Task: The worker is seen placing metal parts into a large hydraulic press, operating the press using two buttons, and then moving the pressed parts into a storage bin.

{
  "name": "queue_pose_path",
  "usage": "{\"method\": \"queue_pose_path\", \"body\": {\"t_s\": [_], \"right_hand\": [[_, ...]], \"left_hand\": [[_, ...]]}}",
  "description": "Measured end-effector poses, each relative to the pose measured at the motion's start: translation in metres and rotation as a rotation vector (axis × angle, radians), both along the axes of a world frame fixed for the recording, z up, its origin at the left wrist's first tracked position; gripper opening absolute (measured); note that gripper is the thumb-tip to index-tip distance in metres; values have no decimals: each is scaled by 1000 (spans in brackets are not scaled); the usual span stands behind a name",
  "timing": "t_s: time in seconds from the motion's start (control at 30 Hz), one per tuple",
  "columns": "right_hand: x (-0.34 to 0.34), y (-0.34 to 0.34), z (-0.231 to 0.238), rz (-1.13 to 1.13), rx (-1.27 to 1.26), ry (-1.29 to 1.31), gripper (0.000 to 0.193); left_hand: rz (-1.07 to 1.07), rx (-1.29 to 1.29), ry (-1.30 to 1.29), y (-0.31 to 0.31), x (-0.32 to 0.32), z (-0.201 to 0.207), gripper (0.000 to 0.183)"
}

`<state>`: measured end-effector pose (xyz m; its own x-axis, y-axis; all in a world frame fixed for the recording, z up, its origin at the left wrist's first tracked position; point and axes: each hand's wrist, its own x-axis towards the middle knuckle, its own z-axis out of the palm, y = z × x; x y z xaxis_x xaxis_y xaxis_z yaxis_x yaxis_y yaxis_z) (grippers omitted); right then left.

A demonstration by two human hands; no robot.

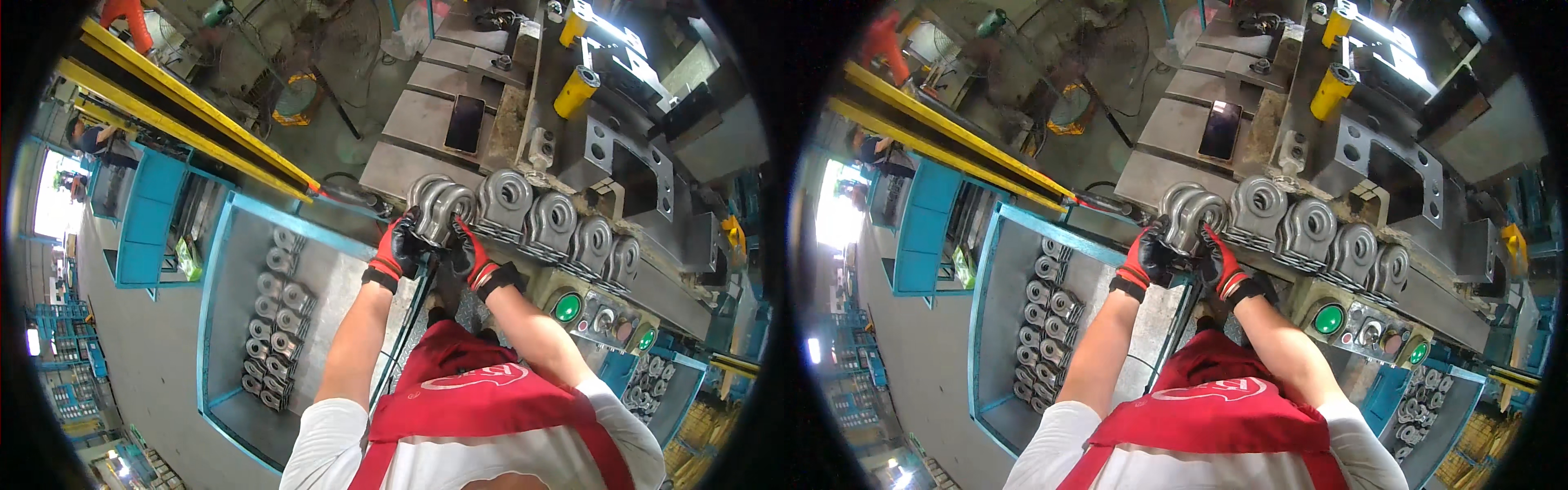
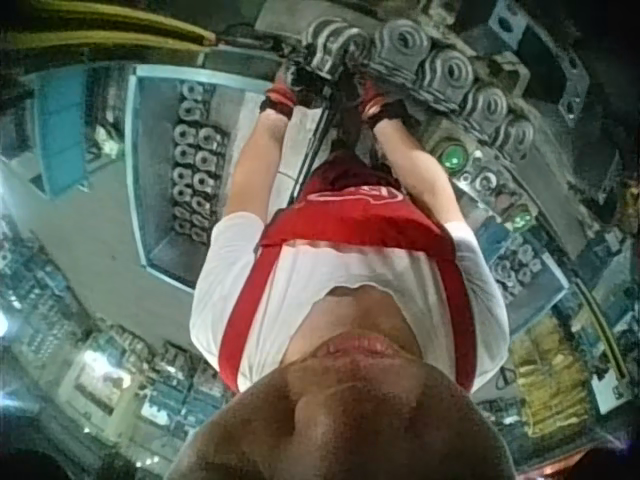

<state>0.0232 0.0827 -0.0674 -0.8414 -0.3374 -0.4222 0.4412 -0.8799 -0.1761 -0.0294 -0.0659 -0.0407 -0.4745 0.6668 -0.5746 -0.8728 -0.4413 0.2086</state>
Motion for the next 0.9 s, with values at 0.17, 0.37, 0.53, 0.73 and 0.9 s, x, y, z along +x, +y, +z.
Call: {"method": "queue_pose_path", "body": {"t_s": [0.17, 0.37, 0.53, 0.73, 0.9], "right_hand": [[2, -2, -1, -7, 16, -101, 38], [3, -19, 31, -110, 505, -52, 34], [2, -14, 43, -208, 751, 39, 36], [5, -26, 48, -126, 952, 95, 52], [30, -15, 75, -167, 1028, 196, 67]], "left_hand": [[189, -744, 684, -33, -31, -53, 54], [-248, -1116, 1210, -10, -33, -11, 108], [-248, -977, 994, 14, -36, 0, 113], [-187, -989, 840, 5, -50, -5, 105], [51, -265, 374, 11, 8, 12, 44]]}}
